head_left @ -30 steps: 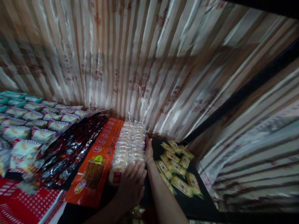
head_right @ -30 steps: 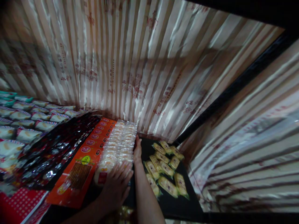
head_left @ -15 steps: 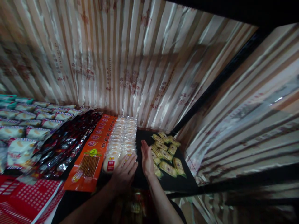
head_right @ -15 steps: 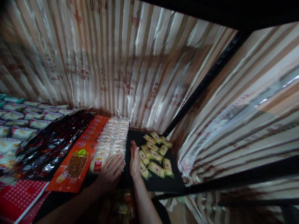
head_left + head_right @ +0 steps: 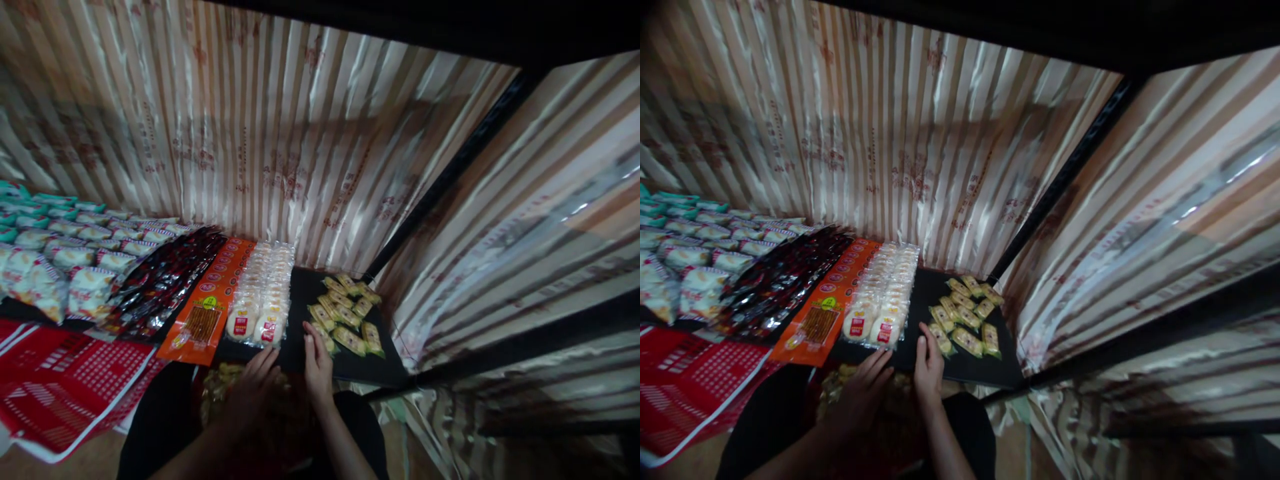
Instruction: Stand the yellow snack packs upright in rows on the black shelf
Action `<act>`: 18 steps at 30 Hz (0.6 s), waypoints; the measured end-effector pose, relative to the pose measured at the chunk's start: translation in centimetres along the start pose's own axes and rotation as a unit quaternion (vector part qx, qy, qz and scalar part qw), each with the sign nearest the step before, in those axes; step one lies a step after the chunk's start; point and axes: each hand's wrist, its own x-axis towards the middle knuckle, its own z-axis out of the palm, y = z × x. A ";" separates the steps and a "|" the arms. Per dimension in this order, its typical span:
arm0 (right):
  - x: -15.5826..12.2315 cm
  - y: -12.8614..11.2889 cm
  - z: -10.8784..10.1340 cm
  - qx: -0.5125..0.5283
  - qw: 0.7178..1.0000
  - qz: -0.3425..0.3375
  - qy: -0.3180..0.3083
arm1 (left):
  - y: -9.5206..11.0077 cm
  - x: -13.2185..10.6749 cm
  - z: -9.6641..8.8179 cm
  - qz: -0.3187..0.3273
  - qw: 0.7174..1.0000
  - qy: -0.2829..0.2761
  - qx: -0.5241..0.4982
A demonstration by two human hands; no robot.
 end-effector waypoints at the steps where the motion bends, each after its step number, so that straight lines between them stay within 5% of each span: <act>1: -0.1 -0.1 -0.8 -0.046 0.998 -0.038 -0.001 | 0.7 -0.6 -0.2 -0.007 1.000 -0.011 -0.009; 5: 0.2 -0.2 -4.1 -0.209 0.964 -0.163 0.003 | 3.0 -1.5 -0.8 -0.058 0.997 -0.055 -0.018; 10: -0.2 0.1 -7.0 -0.300 0.930 -0.211 0.027 | 3.5 -1.0 -0.3 -0.139 0.989 -0.033 0.036; 18: -3.6 0.9 -5.3 -0.262 0.948 -0.168 -0.065 | 1.8 0.4 1.4 -0.176 0.983 -0.007 0.057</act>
